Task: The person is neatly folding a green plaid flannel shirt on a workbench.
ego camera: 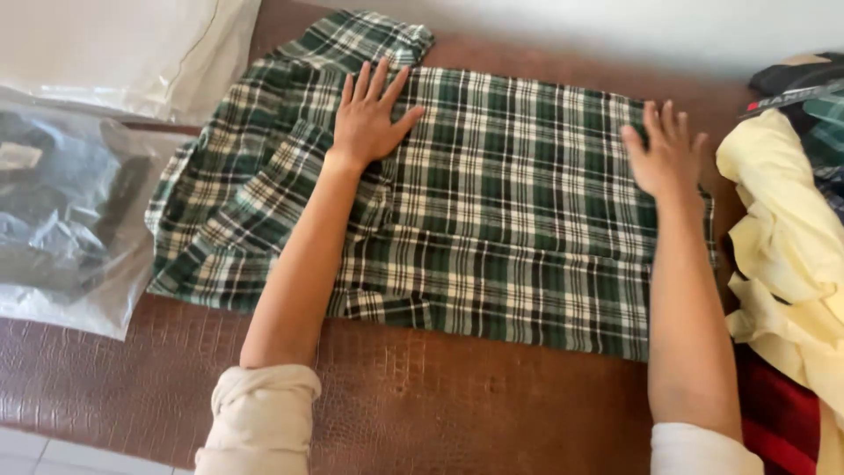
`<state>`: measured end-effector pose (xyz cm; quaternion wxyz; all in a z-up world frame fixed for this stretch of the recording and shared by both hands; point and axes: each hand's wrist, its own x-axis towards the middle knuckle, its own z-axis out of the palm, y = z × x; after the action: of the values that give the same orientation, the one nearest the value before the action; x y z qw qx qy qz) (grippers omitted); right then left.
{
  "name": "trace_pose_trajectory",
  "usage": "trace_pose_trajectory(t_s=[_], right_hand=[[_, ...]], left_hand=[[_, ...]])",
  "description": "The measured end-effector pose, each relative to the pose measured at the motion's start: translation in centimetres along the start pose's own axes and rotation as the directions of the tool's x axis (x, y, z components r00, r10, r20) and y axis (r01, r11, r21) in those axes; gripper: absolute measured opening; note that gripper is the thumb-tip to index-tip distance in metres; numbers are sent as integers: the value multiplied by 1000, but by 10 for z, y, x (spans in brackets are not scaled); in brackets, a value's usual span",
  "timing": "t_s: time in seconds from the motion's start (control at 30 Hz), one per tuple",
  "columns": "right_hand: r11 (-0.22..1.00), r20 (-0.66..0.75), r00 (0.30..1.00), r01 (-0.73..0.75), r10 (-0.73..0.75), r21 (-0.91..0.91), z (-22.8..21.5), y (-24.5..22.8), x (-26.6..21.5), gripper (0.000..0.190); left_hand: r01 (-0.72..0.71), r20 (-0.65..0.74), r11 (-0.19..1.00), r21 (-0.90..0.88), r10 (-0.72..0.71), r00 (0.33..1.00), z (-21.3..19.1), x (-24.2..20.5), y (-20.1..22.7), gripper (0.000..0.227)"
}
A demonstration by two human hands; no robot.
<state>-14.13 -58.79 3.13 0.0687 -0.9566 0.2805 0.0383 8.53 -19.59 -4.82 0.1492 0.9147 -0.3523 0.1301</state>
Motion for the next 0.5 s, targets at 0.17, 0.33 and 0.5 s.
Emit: trace_pose_trajectory(t_s=[0.17,0.33,0.5], right_hand=[[999,-59,998,-30,27,-42,16,32,38,78],[973,-323,923,229,-207,33,-14,-83,-3,61],[854,-1,856,515,-516,79,33,-152,-24,70]], left_hand=[[32,69,999,2,-32,997,-5,2,3,76],[50,57,998,25,-52,997,-2,1,1,77],[7,16,1000,22,-8,1000,11,-2,-8,77]])
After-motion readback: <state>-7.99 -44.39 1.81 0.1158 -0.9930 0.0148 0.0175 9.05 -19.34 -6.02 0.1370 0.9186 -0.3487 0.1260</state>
